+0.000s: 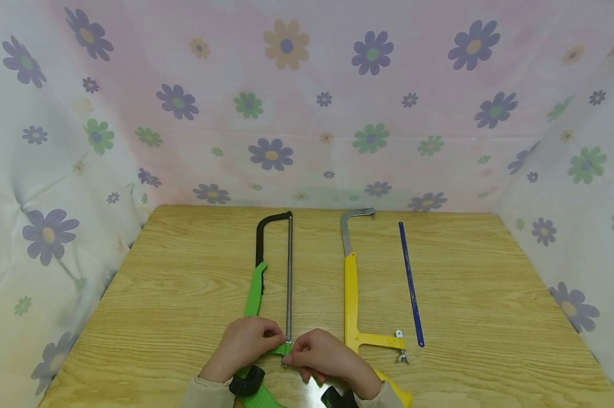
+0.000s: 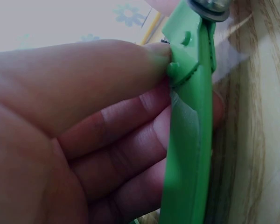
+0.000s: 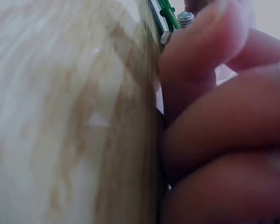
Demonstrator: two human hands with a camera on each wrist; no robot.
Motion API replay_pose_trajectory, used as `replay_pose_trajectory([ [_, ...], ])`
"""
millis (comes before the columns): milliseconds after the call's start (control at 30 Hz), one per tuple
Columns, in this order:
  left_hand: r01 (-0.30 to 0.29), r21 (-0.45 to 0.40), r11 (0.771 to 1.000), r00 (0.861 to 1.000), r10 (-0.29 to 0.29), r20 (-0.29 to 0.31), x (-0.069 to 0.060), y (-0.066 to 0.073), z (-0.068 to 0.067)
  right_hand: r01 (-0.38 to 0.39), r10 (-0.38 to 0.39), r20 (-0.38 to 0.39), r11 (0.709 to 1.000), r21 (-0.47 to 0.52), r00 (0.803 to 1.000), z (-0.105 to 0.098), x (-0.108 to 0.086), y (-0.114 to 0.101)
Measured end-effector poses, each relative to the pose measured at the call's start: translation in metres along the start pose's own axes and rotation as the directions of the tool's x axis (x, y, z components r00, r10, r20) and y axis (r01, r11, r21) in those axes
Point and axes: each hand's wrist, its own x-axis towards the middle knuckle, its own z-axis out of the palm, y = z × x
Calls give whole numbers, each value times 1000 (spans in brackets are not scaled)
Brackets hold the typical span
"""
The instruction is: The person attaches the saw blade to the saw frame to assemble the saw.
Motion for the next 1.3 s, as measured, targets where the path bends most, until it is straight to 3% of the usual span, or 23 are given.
replay_pose_trajectory([
  [700,-2,0,1000,1000,2,2,0,-1,0,-14,14,5,1000,-10,1000,1,2,3],
  [1300,1,3,1000,1000,-1,1,1,-1,1,-14,15,-23,999,39,1000,1,1,2],
])
